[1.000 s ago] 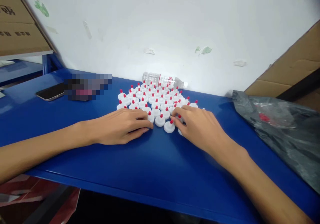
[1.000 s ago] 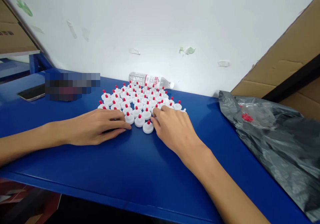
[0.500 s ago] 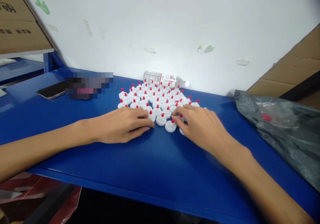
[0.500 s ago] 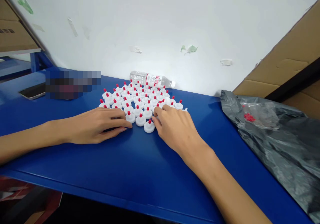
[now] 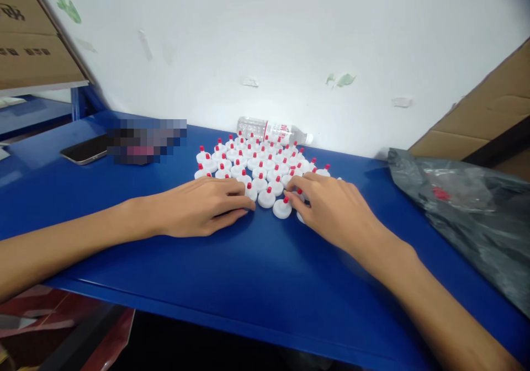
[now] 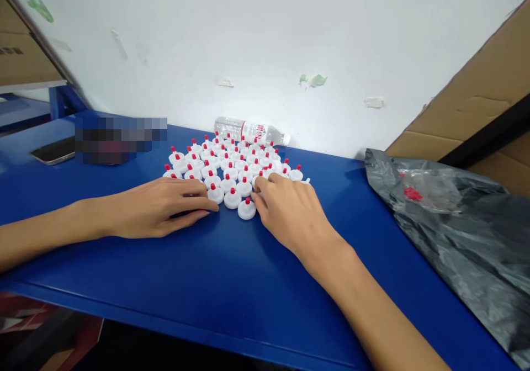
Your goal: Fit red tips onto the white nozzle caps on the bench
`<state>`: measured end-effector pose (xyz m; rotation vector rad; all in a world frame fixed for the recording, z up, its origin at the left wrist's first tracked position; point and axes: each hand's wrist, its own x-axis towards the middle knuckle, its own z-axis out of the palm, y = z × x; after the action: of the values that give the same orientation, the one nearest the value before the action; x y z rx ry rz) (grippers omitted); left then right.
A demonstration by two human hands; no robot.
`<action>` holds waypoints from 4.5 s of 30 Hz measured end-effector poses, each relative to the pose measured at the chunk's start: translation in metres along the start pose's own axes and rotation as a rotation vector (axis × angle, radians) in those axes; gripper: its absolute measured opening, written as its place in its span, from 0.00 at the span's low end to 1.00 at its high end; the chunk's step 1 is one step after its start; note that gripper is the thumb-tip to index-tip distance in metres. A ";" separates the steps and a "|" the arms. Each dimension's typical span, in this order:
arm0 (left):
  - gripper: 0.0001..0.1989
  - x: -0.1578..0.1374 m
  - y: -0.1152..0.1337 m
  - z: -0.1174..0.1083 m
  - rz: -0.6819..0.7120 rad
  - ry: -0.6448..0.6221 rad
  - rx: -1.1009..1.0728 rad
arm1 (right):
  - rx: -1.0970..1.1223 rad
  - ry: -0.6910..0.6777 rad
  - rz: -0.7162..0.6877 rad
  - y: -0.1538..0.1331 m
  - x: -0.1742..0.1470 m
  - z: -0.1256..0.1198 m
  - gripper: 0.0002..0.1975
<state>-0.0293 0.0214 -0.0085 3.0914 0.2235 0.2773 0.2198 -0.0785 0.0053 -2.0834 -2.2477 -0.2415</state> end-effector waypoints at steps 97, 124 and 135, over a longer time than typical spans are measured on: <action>0.16 -0.001 -0.004 0.000 -0.081 -0.055 -0.036 | -0.035 -0.056 -0.030 0.003 -0.003 -0.003 0.13; 0.16 -0.002 -0.004 0.001 -0.072 -0.056 -0.014 | 0.023 -0.009 -0.069 0.005 -0.002 -0.003 0.09; 0.16 -0.001 -0.003 -0.001 -0.082 -0.056 -0.032 | 0.025 -0.021 -0.073 0.004 -0.004 -0.005 0.10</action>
<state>-0.0307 0.0239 -0.0079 3.0443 0.3393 0.1901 0.2233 -0.0826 0.0096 -2.0037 -2.3287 -0.1952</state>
